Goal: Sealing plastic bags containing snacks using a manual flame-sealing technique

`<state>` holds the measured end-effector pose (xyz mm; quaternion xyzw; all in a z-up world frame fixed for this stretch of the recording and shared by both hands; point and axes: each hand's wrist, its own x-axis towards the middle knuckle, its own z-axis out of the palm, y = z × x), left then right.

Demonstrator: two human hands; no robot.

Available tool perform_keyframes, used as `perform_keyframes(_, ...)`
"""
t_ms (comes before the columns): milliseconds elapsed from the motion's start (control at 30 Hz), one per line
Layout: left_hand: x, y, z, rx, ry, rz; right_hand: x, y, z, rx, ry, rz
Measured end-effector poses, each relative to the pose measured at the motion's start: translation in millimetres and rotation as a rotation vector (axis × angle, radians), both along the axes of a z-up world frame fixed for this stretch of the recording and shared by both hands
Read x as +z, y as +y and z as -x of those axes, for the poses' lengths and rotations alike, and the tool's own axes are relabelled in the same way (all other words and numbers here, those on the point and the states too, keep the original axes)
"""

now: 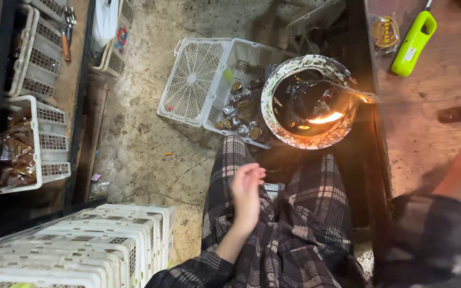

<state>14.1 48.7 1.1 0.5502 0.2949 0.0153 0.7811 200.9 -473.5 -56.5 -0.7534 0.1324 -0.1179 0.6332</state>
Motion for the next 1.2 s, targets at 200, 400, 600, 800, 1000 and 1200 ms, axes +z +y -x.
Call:
perform_keyframes(200,56.4,-40.7,1.7,-0.334,-0.577,-0.649,176.0,268.0,117.2,-0.129,-0.173,0.077)
perform_keyframes(400,56.2,-38.2,2.8,-0.381,-0.531,-0.601,151.8,321.9,180.5,0.173,0.117,-0.273)
perform_keyframes(600,40.8,-26.6,15.6,-0.387,-0.254,0.114,110.4,321.8,191.7,0.223,0.237,-0.449)
perform_keyframes(800,34.1,-31.3,18.7,-0.372,-0.231,0.139,87.1,321.6,213.3,0.293,0.442,-0.441)
perform_keyframes(1000,36.1,-26.9,19.4,-0.422,-0.287,0.037,102.4,323.9,207.7,0.299,0.51,-0.454)
perform_keyframes(1200,66.8,-18.2,7.5,-0.413,-0.346,-0.088,82.0,314.0,212.9,0.443,0.453,-0.294)
